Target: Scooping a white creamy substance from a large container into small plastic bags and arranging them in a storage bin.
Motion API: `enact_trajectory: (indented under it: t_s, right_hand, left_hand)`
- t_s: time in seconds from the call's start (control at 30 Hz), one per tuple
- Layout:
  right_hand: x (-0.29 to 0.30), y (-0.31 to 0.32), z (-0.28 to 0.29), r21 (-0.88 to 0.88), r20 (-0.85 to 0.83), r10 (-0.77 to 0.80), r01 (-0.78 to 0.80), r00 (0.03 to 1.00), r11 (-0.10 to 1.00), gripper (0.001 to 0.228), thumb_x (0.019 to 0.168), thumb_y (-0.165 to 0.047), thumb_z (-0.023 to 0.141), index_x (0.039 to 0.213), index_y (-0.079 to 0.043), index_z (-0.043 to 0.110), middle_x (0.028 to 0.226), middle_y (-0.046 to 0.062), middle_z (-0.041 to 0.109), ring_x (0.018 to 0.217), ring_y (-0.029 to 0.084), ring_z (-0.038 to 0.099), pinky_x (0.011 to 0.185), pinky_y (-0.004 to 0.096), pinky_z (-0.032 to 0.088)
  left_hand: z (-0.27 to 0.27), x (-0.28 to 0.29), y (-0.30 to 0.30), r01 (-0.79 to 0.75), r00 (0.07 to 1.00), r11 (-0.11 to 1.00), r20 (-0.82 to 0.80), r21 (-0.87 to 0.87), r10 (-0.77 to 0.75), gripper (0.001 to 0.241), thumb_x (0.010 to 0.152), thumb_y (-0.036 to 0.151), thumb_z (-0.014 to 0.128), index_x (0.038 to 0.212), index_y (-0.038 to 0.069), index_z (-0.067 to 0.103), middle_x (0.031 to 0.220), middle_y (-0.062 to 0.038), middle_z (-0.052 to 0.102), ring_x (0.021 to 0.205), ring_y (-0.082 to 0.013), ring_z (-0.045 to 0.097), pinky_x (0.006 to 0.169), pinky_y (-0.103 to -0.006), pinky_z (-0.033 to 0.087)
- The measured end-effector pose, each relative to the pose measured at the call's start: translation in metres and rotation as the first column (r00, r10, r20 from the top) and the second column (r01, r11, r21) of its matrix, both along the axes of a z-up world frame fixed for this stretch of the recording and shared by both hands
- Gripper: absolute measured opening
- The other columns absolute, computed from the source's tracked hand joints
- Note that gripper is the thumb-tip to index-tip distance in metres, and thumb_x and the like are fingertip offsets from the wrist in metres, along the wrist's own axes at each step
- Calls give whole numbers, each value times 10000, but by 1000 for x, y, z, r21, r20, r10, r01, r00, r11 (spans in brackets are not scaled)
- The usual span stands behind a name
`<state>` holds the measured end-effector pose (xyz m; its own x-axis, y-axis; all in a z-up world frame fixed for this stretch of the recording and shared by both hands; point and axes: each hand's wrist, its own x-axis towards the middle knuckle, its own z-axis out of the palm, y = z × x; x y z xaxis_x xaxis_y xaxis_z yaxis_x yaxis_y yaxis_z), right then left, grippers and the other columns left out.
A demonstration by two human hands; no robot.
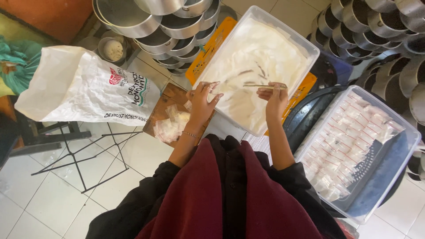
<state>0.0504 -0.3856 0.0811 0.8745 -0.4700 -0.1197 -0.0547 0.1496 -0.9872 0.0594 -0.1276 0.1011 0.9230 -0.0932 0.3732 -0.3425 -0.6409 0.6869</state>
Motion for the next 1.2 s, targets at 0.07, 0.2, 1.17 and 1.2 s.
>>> enact_trajectory:
  t_s: [0.07, 0.2, 1.17, 1.2]
  right_hand:
    - [-1, -12, 0, 5, 16, -20, 19, 1000, 1000, 237, 1119, -236, 358, 1093, -95, 547, 819, 227, 741, 718, 275, 777, 642, 318, 650]
    - [-9, -24, 11, -7, 55, -41, 41, 998, 999, 242, 1116, -251, 374, 1084, -88, 552, 820, 253, 735, 716, 297, 777, 636, 334, 653]
    - [-6, 5, 148, -489, 111, 246, -162, 963, 857, 208, 1083, -60, 412, 973, -24, 585, 726, 217, 721, 600, 240, 739, 563, 299, 623]
    - [-3, 5, 148, -499, 108, 259, -173, 960, 849, 205, 1081, -63, 412, 978, -23, 585, 728, 214, 721, 601, 230, 738, 561, 292, 624]
  left_hand:
    - [3, -2, -5, 24, 999, 1000, -22, -19, -24, 386, 949, 430, 730, 1264, 215, 677, 1131, -51, 622, 989, -187, 661, 997, -502, 296]
    - [-13, 1, -17, 58, 998, 998, -7, -5, -58, 391, 930, 421, 750, 1260, 223, 677, 1122, -27, 615, 989, -176, 651, 1005, -546, 266]
    - [1, 6, -42, 24, 955, 933, 267, 360, -128, 466, 762, 358, 853, 1147, 175, 666, 984, -24, 616, 946, -176, 608, 945, -518, 266]
    - [3, 7, -42, 18, 952, 928, 278, 372, -130, 462, 768, 360, 851, 1149, 170, 669, 987, -29, 617, 954, -179, 606, 946, -521, 263]
